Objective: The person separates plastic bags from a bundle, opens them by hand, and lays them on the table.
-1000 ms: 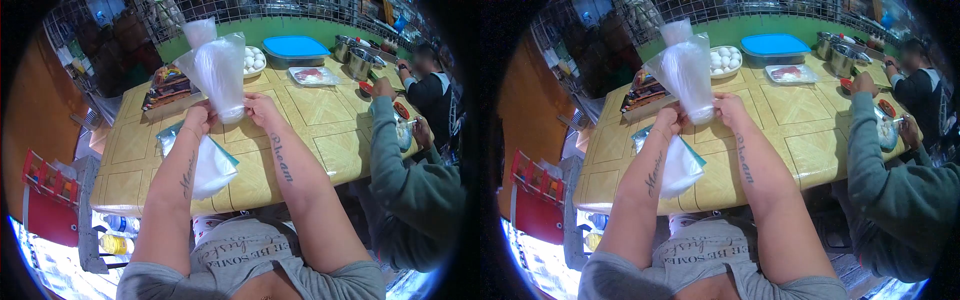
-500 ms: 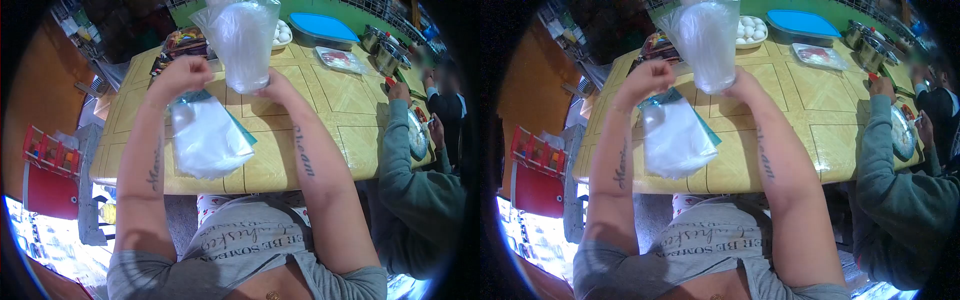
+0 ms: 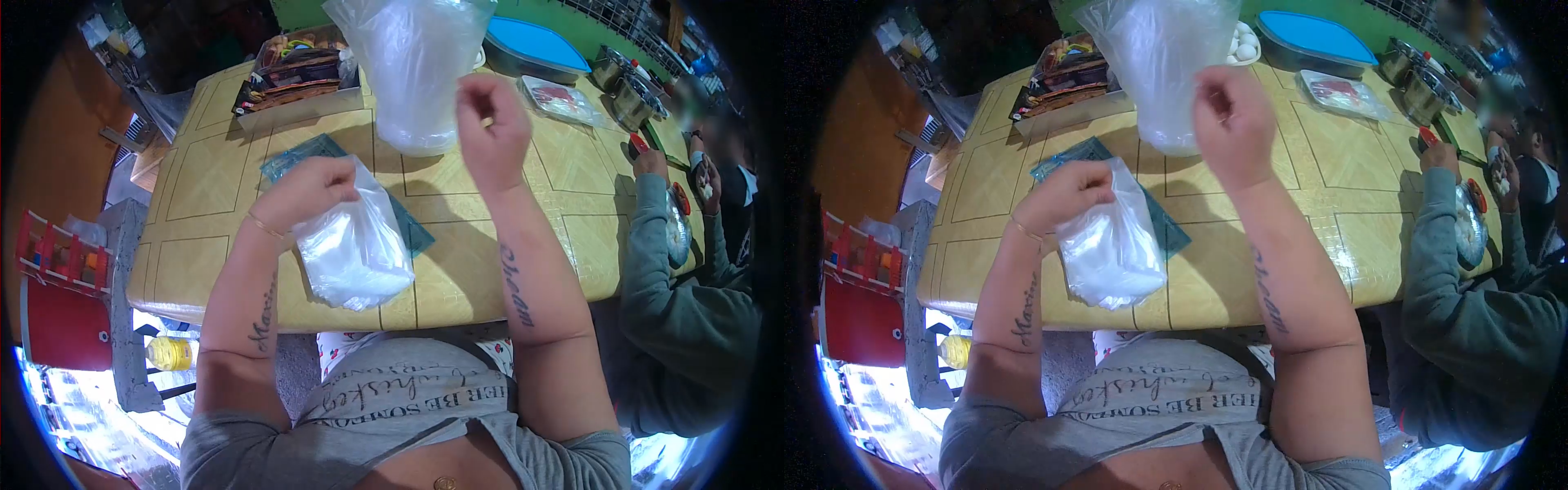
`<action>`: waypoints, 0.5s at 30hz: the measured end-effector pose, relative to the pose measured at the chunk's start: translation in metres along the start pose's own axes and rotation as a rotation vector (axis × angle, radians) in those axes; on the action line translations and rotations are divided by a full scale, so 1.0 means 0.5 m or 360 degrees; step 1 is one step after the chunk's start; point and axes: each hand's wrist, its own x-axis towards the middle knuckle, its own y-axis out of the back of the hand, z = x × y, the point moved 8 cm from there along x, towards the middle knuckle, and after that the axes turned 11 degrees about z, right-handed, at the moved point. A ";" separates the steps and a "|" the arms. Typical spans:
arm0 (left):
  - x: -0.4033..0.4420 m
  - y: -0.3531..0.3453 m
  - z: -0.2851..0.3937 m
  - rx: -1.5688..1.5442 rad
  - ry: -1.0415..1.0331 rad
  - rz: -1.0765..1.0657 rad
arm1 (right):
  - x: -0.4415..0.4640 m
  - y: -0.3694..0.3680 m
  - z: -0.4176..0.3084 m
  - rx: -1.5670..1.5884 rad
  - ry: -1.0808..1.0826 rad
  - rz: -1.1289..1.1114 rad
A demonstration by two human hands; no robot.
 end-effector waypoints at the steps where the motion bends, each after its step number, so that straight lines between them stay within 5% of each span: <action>1: 0.000 0.018 0.006 0.0008 -0.0068 0.0093 | -0.019 -0.026 -0.012 0.0113 -0.0015 -0.0142; 3: -0.003 0.060 0.015 -0.0042 -0.0121 0.0378 | -0.078 -0.088 -0.018 0.0239 -0.0540 -0.0688; 9: -0.027 0.136 0.027 -0.0586 -0.0248 0.1177 | -0.215 -0.178 -0.068 0.0290 -0.0883 -0.1346; 15: -0.087 0.207 0.028 -0.0377 -0.0361 0.1816 | -0.226 -0.181 -0.101 0.0362 -0.0948 -0.1422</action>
